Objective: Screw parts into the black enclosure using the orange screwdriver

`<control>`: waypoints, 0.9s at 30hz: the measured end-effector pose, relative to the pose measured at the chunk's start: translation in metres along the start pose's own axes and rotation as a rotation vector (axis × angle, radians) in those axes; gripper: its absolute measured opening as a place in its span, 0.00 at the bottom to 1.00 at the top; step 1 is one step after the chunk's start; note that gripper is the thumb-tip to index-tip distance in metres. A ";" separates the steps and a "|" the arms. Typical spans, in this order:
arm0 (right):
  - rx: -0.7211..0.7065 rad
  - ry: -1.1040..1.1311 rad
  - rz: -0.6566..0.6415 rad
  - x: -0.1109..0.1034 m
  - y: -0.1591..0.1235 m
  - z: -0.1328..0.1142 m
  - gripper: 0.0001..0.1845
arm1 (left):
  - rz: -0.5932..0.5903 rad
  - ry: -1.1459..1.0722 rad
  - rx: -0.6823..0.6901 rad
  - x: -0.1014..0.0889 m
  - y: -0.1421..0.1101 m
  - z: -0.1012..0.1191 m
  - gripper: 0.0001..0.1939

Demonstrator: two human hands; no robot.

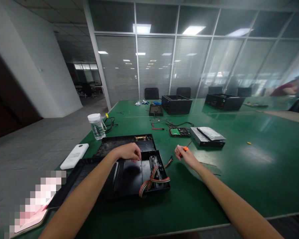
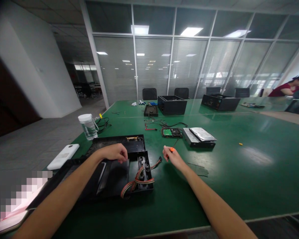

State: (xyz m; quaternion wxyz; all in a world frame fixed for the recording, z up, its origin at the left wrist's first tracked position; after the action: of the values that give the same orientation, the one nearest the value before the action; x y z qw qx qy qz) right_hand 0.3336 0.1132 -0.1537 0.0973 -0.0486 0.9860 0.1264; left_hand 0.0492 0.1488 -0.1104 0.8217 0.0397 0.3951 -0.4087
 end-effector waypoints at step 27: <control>-0.295 -1.190 -0.213 0.058 -0.174 -0.063 0.07 | 0.206 0.697 0.182 -0.019 0.012 -0.019 0.06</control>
State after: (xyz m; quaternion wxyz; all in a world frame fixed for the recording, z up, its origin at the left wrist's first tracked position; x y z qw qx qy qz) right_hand 0.2867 -0.0751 -0.1469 0.6346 -0.0806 0.7247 0.2562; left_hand 0.0389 0.1761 -0.1139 0.6678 0.2887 0.6072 -0.3193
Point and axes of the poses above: each hand's wrist, its own y-axis towards the middle knuckle, its own x-axis out of the palm, z = x × y, the point moved 4 cm from there along y, towards the middle knuckle, and after that the axes turned 4 degrees about z, right-handed, at the moved point
